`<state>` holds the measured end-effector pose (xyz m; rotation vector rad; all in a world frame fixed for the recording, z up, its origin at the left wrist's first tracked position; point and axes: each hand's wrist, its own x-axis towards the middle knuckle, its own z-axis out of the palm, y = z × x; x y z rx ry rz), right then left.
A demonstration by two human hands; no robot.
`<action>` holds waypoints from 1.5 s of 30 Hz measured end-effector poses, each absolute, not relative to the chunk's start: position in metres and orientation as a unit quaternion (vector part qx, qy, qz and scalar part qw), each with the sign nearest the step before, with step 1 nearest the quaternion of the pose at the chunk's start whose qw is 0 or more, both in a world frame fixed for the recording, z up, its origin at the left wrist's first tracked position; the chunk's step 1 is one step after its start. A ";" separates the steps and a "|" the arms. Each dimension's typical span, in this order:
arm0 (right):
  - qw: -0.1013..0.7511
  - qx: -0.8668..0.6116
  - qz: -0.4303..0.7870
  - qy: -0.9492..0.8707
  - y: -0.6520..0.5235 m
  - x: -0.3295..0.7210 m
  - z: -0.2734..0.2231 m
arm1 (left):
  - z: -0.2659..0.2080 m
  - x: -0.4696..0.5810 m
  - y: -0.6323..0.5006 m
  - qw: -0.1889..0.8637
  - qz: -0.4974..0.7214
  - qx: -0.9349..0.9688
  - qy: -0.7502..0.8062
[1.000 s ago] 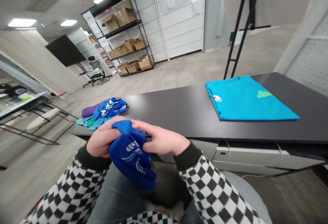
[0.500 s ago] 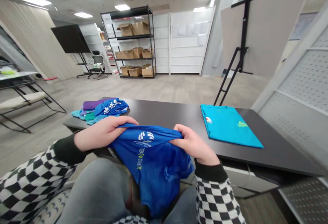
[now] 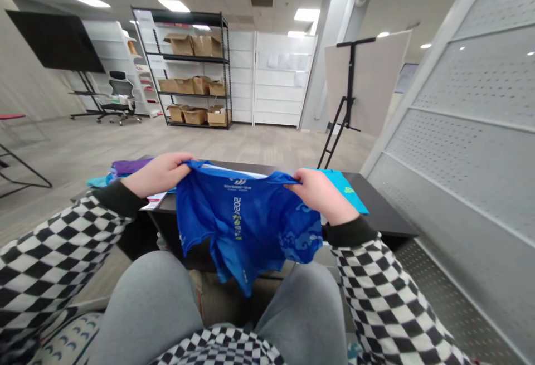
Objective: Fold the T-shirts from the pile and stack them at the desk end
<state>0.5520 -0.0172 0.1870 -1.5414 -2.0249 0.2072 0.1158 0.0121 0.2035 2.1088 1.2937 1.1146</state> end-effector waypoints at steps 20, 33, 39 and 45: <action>0.397 -0.566 -0.185 -0.698 -0.033 0.561 0.317 | 0.324 0.063 0.000 -0.230 0.329 0.742 0.537; 0.315 -0.582 -0.368 -0.653 -0.050 0.555 0.400 | 0.415 0.064 -0.003 -0.371 0.298 0.677 0.562; 0.277 -0.588 -0.386 -0.655 -0.050 0.559 0.424 | 0.450 0.059 -0.003 -0.441 0.269 0.668 0.535; 0.316 -0.563 -0.418 -0.639 -0.034 0.563 0.445 | 0.472 0.062 0.015 -0.444 0.279 0.659 0.539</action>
